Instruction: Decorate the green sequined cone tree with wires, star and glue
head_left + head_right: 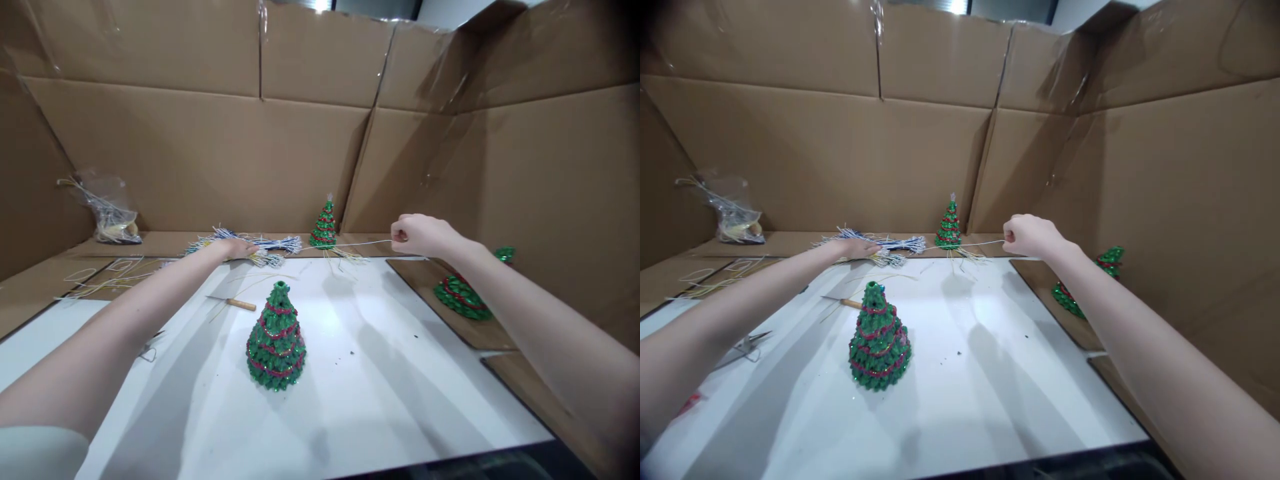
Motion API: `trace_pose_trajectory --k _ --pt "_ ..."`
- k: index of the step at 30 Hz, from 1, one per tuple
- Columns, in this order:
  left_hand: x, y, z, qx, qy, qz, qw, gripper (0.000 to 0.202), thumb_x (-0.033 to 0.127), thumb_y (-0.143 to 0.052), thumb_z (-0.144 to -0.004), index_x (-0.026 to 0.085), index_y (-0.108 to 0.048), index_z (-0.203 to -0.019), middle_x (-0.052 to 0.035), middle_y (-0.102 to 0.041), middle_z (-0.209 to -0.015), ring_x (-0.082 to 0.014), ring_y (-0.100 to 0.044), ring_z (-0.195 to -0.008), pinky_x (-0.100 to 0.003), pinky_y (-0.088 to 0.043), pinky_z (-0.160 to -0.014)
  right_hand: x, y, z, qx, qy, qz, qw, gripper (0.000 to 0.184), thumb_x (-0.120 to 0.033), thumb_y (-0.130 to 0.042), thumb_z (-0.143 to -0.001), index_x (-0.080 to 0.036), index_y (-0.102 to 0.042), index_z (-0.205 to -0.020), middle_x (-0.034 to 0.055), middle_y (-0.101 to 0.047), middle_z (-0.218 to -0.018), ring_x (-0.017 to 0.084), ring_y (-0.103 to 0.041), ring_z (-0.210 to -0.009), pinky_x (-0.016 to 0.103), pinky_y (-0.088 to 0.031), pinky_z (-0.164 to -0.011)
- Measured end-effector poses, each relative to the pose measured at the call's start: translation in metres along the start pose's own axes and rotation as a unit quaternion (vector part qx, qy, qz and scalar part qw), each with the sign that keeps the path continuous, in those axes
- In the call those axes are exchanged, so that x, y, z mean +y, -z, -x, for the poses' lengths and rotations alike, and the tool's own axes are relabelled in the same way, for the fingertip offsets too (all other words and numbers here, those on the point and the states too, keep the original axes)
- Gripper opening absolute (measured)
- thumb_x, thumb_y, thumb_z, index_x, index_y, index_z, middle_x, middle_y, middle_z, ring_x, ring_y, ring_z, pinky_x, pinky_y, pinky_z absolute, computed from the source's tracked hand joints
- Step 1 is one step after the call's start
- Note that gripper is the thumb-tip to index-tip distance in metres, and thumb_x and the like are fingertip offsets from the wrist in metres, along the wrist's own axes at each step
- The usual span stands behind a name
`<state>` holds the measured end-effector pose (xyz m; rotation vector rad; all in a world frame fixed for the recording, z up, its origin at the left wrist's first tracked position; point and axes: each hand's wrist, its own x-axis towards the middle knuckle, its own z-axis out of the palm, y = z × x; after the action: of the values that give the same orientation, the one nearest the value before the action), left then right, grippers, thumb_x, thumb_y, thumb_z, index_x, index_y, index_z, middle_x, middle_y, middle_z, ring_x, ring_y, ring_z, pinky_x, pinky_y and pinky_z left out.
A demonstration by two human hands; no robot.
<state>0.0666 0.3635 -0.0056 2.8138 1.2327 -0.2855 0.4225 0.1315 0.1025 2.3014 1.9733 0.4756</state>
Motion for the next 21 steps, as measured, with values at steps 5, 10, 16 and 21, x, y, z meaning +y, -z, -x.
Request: trace_pose_trajectory --k 5,10,16,21 --pt "0.010 0.008 0.003 0.008 0.016 -0.003 1.000 0.034 0.033 -0.054 -0.091 0.015 -0.053 -0.121 -0.0103 -0.054 -0.124 -0.0236 -0.056 -0.108 -0.047 -0.048 -0.091 0.015 0.013 0.013 0.037 -0.028 -0.014 0.999 0.012 -0.030 -0.053 -0.072 -0.021 -0.060 -0.068 0.0050 -0.062 -0.086 0.021 -0.055 -0.077 0.028 -0.033 -0.051" --pt "0.044 0.053 0.022 0.036 -0.042 0.015 0.998 0.040 0.038 -0.049 -0.092 0.018 -0.052 -0.127 -0.0106 -0.052 -0.134 -0.0255 -0.049 -0.122 -0.043 -0.038 -0.104 -0.015 0.041 0.018 0.165 0.013 -0.025 0.986 0.016 -0.031 -0.052 -0.077 -0.020 -0.061 -0.070 0.0050 -0.061 -0.084 0.021 -0.055 -0.077 0.029 -0.032 -0.054" --pt "0.117 0.132 0.070 0.236 -0.236 0.158 0.929 0.063 0.046 -0.042 -0.092 0.020 -0.020 -0.145 -0.0110 -0.041 -0.144 -0.0201 -0.041 -0.129 -0.029 -0.036 -0.103 -0.074 0.084 0.009 0.337 0.081 -0.074 0.935 0.013 -0.027 -0.058 -0.079 -0.018 -0.063 -0.072 0.0068 -0.059 -0.081 0.021 -0.052 -0.077 0.031 -0.032 -0.057" --pt "0.147 0.164 0.124 0.272 -0.258 0.220 0.901 0.031 0.027 -0.038 -0.096 0.010 -0.051 -0.118 -0.0059 -0.061 -0.090 -0.0120 -0.061 -0.075 -0.026 -0.046 -0.073 -0.108 0.104 0.023 0.407 0.179 -0.132 0.886 0.017 -0.032 -0.053 -0.086 -0.019 -0.062 -0.080 0.0077 -0.057 -0.085 0.021 -0.052 -0.080 0.032 -0.036 -0.063"
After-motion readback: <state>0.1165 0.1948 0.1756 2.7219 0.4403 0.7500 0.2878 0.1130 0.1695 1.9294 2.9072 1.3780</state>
